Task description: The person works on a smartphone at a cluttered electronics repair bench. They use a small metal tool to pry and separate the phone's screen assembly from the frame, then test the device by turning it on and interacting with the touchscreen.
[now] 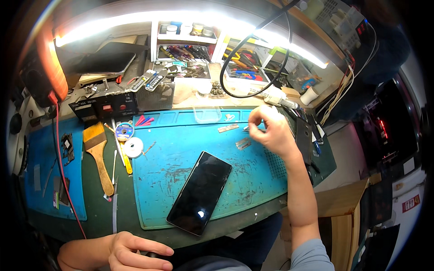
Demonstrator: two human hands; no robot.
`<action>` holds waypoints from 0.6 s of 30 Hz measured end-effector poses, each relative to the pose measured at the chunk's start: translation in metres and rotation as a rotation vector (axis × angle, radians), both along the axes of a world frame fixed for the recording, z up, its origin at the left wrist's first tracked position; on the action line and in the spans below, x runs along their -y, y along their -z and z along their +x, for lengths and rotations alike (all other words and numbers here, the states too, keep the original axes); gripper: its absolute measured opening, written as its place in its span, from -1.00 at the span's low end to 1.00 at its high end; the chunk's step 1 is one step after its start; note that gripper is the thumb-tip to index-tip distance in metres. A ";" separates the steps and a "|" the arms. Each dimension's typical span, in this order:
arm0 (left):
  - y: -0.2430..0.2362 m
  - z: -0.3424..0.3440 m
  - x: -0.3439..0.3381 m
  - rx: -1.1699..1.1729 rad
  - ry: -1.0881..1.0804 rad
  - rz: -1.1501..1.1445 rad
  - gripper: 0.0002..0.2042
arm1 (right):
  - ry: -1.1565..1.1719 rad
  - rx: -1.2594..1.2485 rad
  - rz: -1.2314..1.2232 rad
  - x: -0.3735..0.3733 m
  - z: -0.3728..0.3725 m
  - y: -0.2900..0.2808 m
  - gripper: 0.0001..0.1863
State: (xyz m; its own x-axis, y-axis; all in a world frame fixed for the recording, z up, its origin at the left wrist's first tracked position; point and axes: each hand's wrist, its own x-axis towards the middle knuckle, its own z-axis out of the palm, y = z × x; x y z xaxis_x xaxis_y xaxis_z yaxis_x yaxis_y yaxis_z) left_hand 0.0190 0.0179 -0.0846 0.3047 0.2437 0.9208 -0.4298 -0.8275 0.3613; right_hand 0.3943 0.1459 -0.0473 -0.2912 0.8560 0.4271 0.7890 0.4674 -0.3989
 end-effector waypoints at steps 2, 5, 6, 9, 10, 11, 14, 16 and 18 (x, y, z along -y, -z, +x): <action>0.001 0.000 0.000 0.004 -0.001 0.004 -0.49 | 0.148 -0.137 -0.049 0.000 0.006 -0.001 -0.91; -0.003 0.002 -0.002 0.014 0.067 0.017 -0.53 | 0.255 -0.305 -0.066 -0.004 0.019 0.003 -0.92; -0.005 0.003 -0.002 0.020 0.100 0.023 -0.54 | 0.268 -0.339 -0.055 -0.006 0.024 0.004 -0.94; -0.006 0.004 -0.001 0.022 0.094 0.017 -0.55 | 0.310 -0.416 0.003 -0.016 0.039 0.015 -0.92; -0.006 0.004 -0.002 0.016 0.100 0.019 -0.55 | 0.327 -0.424 0.040 -0.018 0.042 0.017 -0.89; -0.006 0.003 -0.002 0.011 0.105 0.022 -0.55 | 0.344 -0.431 0.076 -0.020 0.045 0.019 -0.87; -0.008 0.000 -0.002 -0.002 0.119 0.026 -0.55 | 0.410 -0.425 0.106 -0.023 0.053 0.019 -0.80; -0.008 0.000 -0.002 0.001 0.118 0.025 -0.55 | 0.438 -0.457 0.134 -0.023 0.052 0.018 -0.79; -0.008 0.003 -0.002 0.019 0.117 0.028 -0.55 | 0.429 -0.480 0.123 -0.019 0.049 0.012 -0.78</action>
State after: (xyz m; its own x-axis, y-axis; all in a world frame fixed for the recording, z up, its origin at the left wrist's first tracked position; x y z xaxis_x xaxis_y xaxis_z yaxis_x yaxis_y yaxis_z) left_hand 0.0215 0.0195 -0.0768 0.3115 0.1818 0.9327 -0.5306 -0.7810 0.3294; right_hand 0.4436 0.1648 -0.0596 0.3126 0.7904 0.5269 0.6629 0.2158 -0.7170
